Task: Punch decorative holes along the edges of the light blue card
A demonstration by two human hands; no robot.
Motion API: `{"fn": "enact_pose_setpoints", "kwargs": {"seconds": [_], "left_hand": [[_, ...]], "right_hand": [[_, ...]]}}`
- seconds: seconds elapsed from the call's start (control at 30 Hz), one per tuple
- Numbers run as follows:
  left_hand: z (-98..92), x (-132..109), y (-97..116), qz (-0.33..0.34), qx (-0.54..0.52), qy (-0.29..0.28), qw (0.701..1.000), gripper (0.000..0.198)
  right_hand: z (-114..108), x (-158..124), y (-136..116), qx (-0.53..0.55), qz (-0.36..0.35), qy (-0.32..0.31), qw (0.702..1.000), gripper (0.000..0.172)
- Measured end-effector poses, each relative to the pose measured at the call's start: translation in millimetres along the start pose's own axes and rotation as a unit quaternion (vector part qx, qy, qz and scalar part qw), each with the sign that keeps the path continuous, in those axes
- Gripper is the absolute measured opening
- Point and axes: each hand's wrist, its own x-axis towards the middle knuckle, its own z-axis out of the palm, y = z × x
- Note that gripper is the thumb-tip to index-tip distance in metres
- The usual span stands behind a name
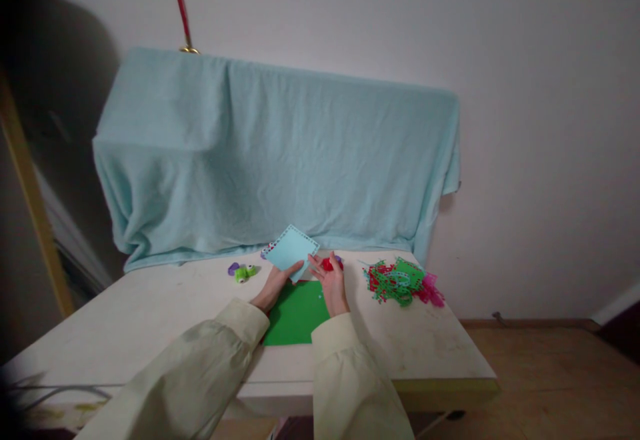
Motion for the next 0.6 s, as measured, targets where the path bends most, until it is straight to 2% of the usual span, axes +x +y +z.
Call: {"fn": "enact_pose_setpoints", "kwargs": {"seconds": [0.1, 0.27, 0.6], "left_hand": [[-0.2, 0.4, -3.3, -0.005, 0.040, -0.035, 0.999, 0.040], [1.1, -2.5, -1.0, 0.007, 0.070, -0.063, 0.996, 0.039], [-3.0, 0.4, -10.3, 0.010, 0.129, -0.044, 0.991, 0.050]], "right_hand": [[0.1, 0.2, -0.9, -0.001, -0.010, 0.007, 1.000, 0.033], [3.5, 0.2, -2.4, 0.001, -0.016, 0.020, 1.000, 0.032], [0.8, 3.9, 1.6, 0.000, -0.013, 0.032, 0.999, 0.034]]}}
